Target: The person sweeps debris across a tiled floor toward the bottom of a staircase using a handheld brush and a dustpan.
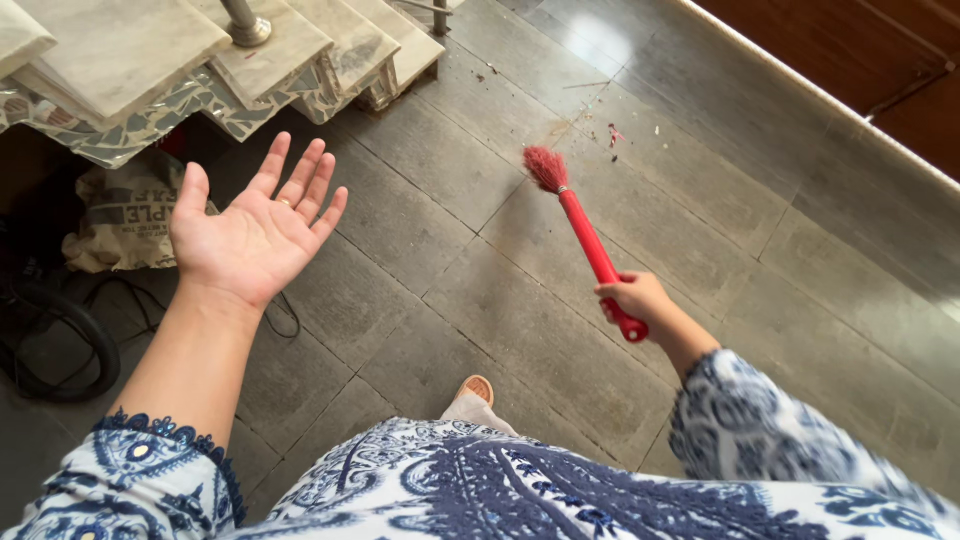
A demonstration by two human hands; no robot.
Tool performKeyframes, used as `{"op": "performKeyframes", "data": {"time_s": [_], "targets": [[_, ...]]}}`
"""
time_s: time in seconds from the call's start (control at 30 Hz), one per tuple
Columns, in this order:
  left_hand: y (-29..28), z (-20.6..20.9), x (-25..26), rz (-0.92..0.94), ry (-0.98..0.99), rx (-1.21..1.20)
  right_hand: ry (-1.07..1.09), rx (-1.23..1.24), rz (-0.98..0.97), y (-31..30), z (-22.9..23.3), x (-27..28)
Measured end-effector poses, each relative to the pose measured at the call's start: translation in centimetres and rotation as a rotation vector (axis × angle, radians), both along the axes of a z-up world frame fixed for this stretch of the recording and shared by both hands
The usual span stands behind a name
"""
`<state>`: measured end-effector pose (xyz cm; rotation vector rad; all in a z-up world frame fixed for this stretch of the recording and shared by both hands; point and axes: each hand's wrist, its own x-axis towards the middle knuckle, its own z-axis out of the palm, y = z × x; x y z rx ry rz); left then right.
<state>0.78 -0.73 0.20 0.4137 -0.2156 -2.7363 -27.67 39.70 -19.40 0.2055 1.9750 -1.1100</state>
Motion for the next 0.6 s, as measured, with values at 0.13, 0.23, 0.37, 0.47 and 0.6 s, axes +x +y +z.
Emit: {"op": "performKeyframes", "data": {"time_s": [0.13,0.23,0.37,0.47,0.6], "targets": [[-0.6,-0.1,0.5,0.017,0.014,0.006,-0.132,-0.076,-0.025,1.5,5.6,0.9],[-0.9,-0.2,0.2,0.018,0.012,0.004,-0.240,-0.032,-0.001,1.8,7.6,-0.1],[-1.1,-0.1,-0.9,0.007,0.004,0.005,-0.499,-0.056,-0.014,1.6,6.4,-1.6],[-0.7,-0.3,-1.5,-0.021,0.021,0.001,-0.704,-0.062,-0.188,1.3,5.2,-3.0],[-0.3,-0.3,-1.2,-0.054,0.047,0.011,-0.673,-0.066,-0.255,2.4,4.4,-4.3]]}}
